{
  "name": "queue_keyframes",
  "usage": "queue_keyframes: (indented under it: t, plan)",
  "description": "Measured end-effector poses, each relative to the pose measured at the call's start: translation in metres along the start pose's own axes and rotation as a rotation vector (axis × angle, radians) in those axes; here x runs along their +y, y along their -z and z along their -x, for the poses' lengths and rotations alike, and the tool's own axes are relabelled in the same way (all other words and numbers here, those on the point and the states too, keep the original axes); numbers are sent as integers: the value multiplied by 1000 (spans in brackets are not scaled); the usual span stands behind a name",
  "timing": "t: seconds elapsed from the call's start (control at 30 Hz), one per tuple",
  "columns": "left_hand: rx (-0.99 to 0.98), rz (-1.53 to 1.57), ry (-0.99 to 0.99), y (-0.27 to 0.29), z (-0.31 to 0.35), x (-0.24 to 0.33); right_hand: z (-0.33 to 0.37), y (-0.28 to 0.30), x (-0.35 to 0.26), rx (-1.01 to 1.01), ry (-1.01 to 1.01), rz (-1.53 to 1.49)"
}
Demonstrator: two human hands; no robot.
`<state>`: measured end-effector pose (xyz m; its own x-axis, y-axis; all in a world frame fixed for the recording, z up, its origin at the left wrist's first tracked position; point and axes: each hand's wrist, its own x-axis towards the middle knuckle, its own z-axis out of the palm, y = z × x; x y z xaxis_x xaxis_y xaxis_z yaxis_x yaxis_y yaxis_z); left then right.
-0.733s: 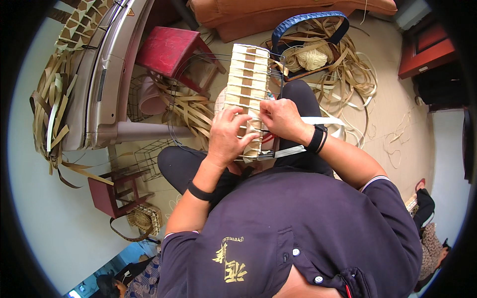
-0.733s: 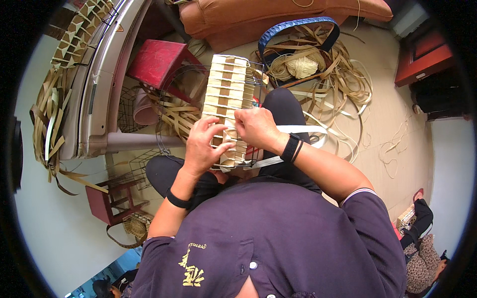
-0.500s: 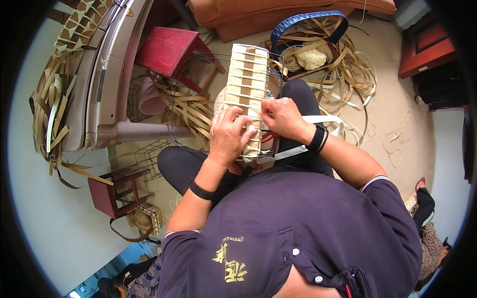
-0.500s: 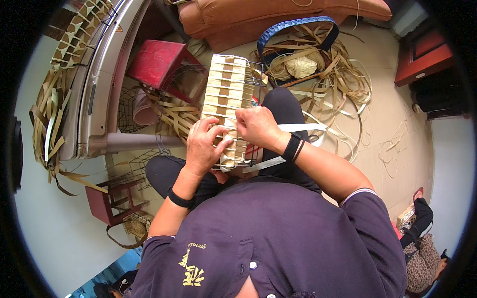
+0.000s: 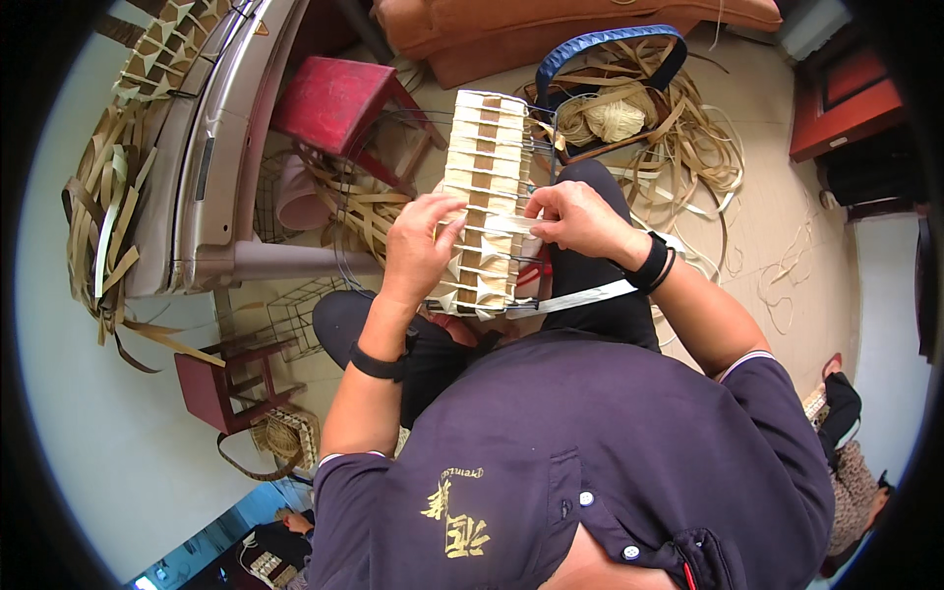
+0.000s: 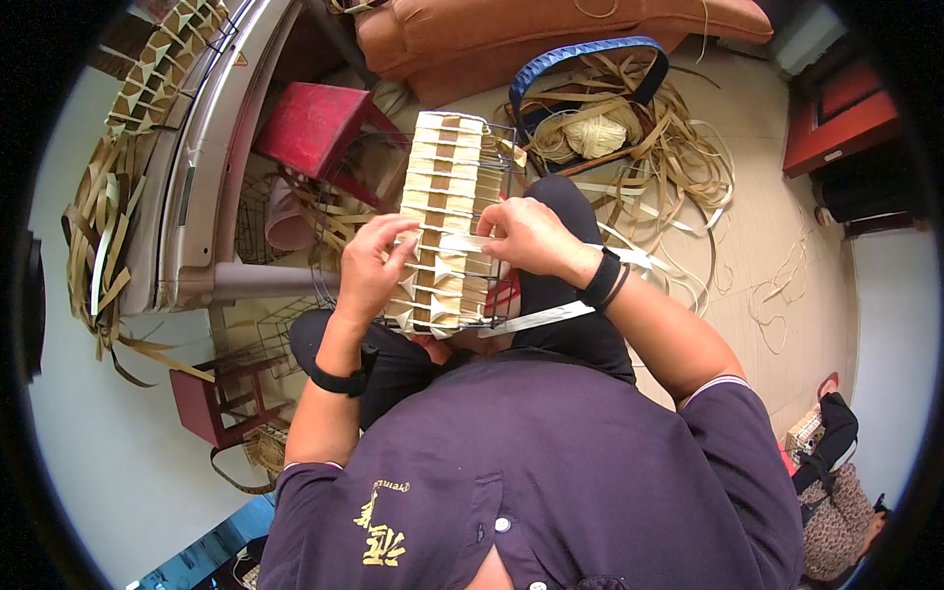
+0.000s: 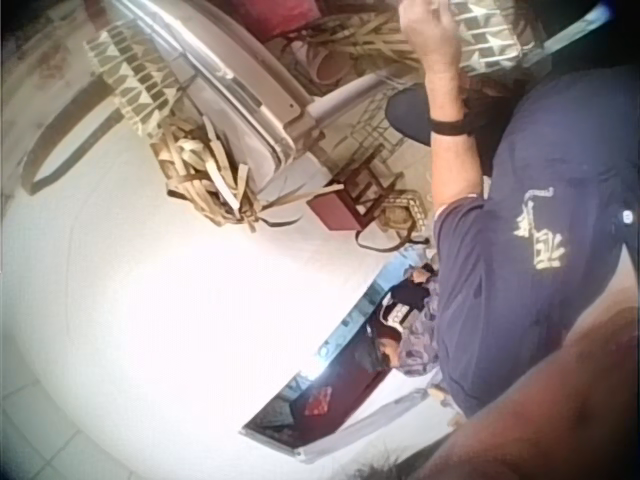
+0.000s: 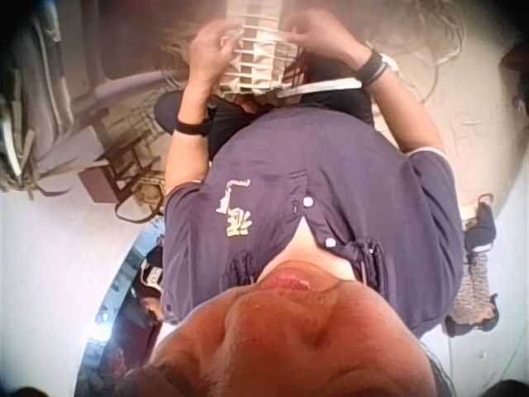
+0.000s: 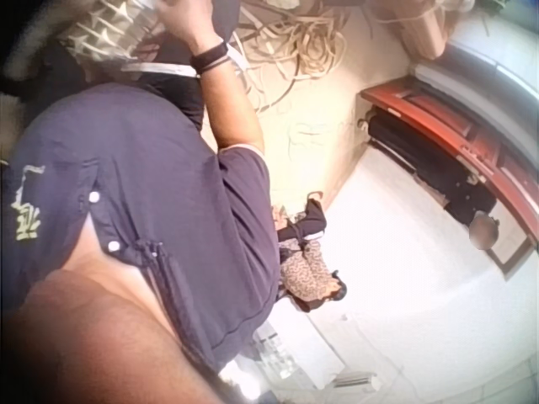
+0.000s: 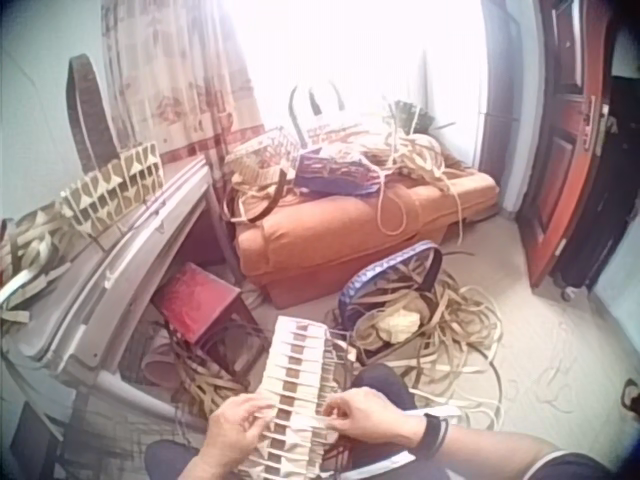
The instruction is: The person weaves a basket-like object by threading flexible strips through a wooden frame held on their lap.
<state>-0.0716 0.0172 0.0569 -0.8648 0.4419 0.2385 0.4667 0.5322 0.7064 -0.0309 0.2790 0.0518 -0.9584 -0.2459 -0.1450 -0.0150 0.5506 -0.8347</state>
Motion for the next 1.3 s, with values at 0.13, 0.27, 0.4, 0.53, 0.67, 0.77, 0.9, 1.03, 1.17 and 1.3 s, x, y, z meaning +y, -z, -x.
queue_keyframes:
  t: [0.13,0.27,0.4,0.53,0.67,0.77,0.9,1.03,1.17,1.3]
  plan:
    - [-93,-123,-10,4,-5,2,15,40,-15,-167,-125,11]
    - [-236,143,-151,8,-29,27,38,89,-45,-277,-75,-38]
    - [-468,213,-326,-11,-41,68,54,122,-75,-405,-69,-268]
    - [-647,233,-197,-6,-51,84,70,168,-70,-683,337,-408]
    - [-688,388,-63,1,-52,73,85,195,-53,-571,786,-756]
    - [-701,383,-80,1,-57,67,106,217,-31,-533,838,-1020]
    - [-722,491,-53,-4,-64,58,131,254,-14,-321,878,-976]
    - [-712,487,-94,-1,-68,51,153,272,6,-48,638,-679]
    - [-589,499,45,4,-71,47,146,266,13,718,143,111]
    - [-469,646,69,1,-71,59,140,209,-11,510,99,117]
